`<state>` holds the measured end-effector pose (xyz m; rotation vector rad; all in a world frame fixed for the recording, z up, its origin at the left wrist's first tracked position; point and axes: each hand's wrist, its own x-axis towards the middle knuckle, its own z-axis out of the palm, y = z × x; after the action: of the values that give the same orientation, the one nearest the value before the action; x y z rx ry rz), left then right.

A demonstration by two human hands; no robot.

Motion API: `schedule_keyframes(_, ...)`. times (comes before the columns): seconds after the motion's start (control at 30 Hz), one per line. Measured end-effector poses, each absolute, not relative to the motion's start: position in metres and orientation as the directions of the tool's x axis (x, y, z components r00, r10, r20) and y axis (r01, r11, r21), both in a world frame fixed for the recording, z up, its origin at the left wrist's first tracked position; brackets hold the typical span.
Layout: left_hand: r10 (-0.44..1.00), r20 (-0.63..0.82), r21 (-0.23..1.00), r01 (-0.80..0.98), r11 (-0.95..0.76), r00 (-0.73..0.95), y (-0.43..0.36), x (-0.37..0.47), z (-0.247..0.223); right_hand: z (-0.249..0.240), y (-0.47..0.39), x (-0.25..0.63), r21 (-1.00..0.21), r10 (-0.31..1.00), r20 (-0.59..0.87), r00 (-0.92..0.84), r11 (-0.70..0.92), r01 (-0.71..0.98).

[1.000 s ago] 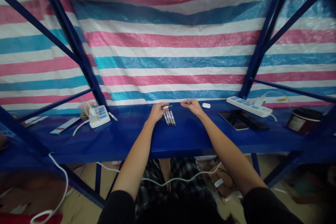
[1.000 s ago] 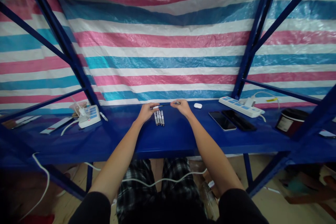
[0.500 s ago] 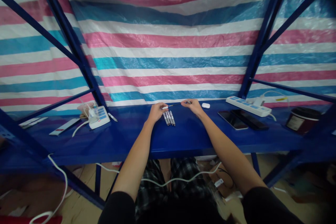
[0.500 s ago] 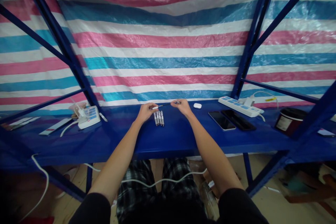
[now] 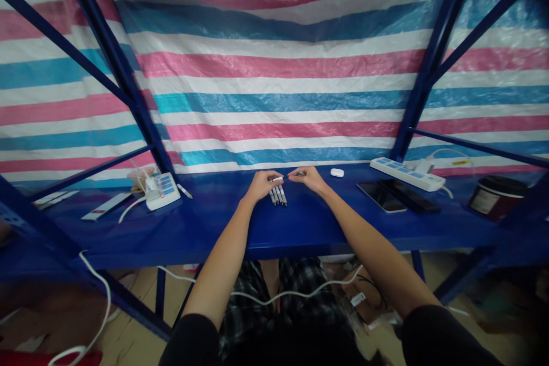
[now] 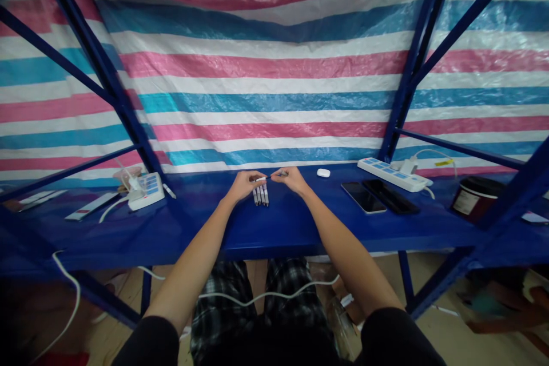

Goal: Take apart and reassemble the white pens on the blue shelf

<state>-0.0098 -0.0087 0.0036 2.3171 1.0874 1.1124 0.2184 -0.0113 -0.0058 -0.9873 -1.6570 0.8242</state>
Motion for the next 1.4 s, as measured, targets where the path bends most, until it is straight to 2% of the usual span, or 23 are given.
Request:
schedule_keyframes(0.17, 0.781, 0.475, 0.634, 0.458, -0.623, 0.405, -0.015, -0.007, 0.006, -0.006, -0.012, 0.218, -0.886, 0.906, 0.390, -0.162, 0.417, 0.202)
schedule_keyframes(0.33, 0.777, 0.479, 0.623, 0.466, -0.628, 0.408, -0.016, -0.006, 0.006, -0.007, -0.013, 0.217, -0.891, 0.915, 0.358, -0.189, 0.395, 0.224)
schedule_keyframes(0.4, 0.771, 0.496, 0.613, 0.468, -0.636, 0.399, -0.014, -0.006, 0.006, -0.008, -0.011, 0.217, -0.899, 0.912, 0.372, -0.174, 0.401, 0.179)
schedule_keyframes(0.53, 0.793, 0.511, 0.622, 0.494, -0.608, 0.333, -0.010, -0.009, 0.006, -0.008, -0.002, 0.225, -0.932, 0.932, 0.361, -0.037, 0.362, 0.007)
schedule_keyframes(0.63, 0.802, 0.518, 0.631, 0.501, -0.593, 0.296, -0.009, -0.012, 0.005, -0.009, 0.003, 0.233, -0.921, 0.925, 0.380, -0.016, 0.380, 0.092)
schedule_keyframes(0.73, 0.801, 0.523, 0.628, 0.504, -0.593, 0.292, -0.008, -0.013, 0.005, -0.010, 0.002, 0.235, -0.879, 0.906, 0.419, -0.059, 0.421, 0.224)
schedule_keyframes(0.83, 0.800, 0.522, 0.624, 0.506, -0.595, 0.296, -0.007, -0.014, 0.005, -0.008, -0.001, 0.234, -0.846, 0.891, 0.445, -0.087, 0.451, 0.284)
schedule_keyframes(1.4, 0.788, 0.513, 0.583, 0.536, -0.611, 0.340, -0.003, -0.015, 0.000, -0.008, -0.004, 0.230, -0.799, 0.866, 0.472, -0.168, 0.500, 0.333)
